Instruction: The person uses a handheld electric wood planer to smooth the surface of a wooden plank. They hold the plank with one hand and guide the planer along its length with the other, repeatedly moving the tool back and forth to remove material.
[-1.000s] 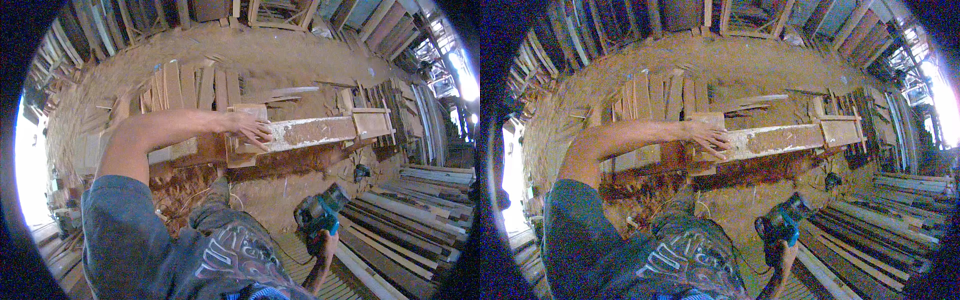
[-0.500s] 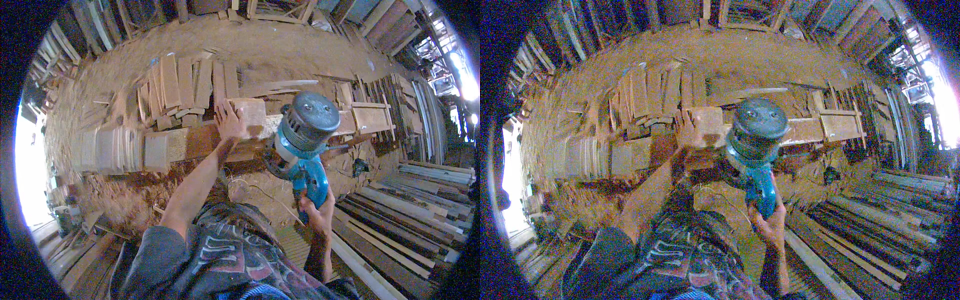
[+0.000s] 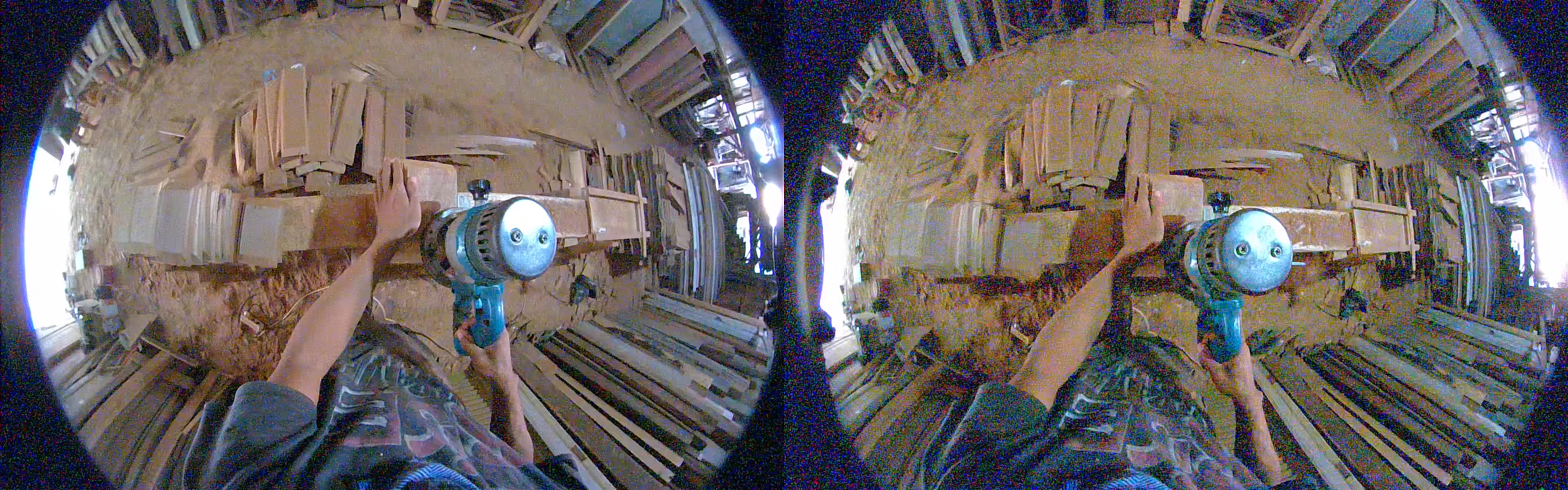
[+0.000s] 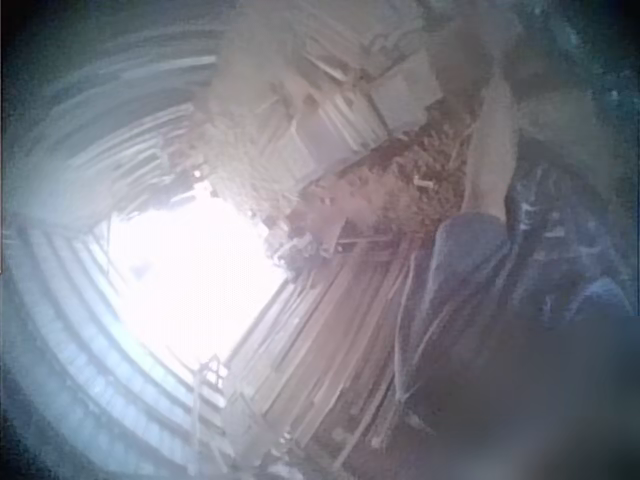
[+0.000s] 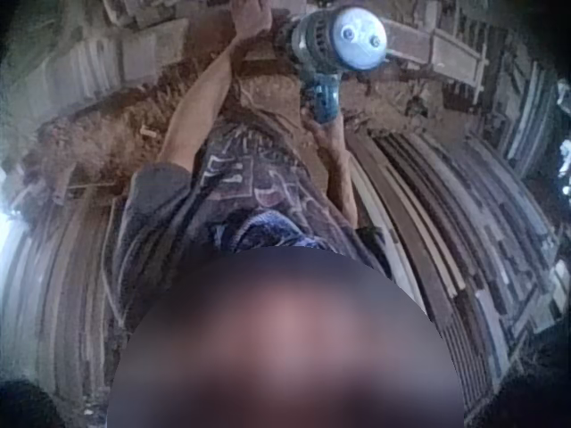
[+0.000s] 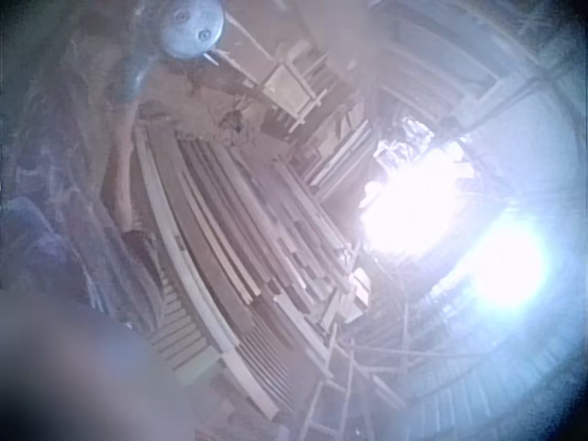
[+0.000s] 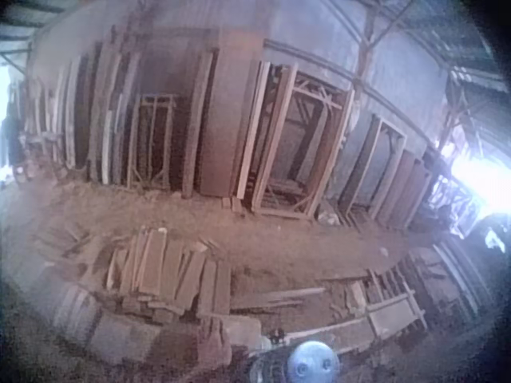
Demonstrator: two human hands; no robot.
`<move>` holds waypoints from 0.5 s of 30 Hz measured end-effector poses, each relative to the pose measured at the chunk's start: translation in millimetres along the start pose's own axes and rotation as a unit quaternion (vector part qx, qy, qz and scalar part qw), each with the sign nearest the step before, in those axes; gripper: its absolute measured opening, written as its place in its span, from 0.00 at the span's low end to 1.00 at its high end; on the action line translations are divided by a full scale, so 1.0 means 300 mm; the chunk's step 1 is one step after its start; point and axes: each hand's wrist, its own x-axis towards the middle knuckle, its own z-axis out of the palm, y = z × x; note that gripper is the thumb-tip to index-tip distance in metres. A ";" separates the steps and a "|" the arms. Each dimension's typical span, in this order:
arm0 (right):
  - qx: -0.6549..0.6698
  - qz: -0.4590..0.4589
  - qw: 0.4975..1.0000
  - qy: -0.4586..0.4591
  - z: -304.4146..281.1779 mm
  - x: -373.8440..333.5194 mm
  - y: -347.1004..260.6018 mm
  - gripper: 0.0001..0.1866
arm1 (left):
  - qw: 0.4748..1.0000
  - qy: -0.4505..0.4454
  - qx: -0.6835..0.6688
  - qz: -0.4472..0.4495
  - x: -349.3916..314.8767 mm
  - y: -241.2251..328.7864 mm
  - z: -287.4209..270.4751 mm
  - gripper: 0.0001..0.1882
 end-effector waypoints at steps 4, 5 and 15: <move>0.023 0.000 1.000 0.010 0.023 0.006 0.001 0.20 | 0.999 -0.017 -0.029 -0.007 0.004 0.002 -0.009 0.32; 0.006 0.014 1.000 0.015 0.024 0.010 -0.005 0.20 | 1.000 -0.020 -0.014 -0.002 0.005 0.004 -0.010 0.32; -0.038 0.014 0.999 -0.013 0.006 0.054 -0.108 0.17 | 0.998 -0.036 -0.044 0.021 0.020 -0.004 -0.018 0.30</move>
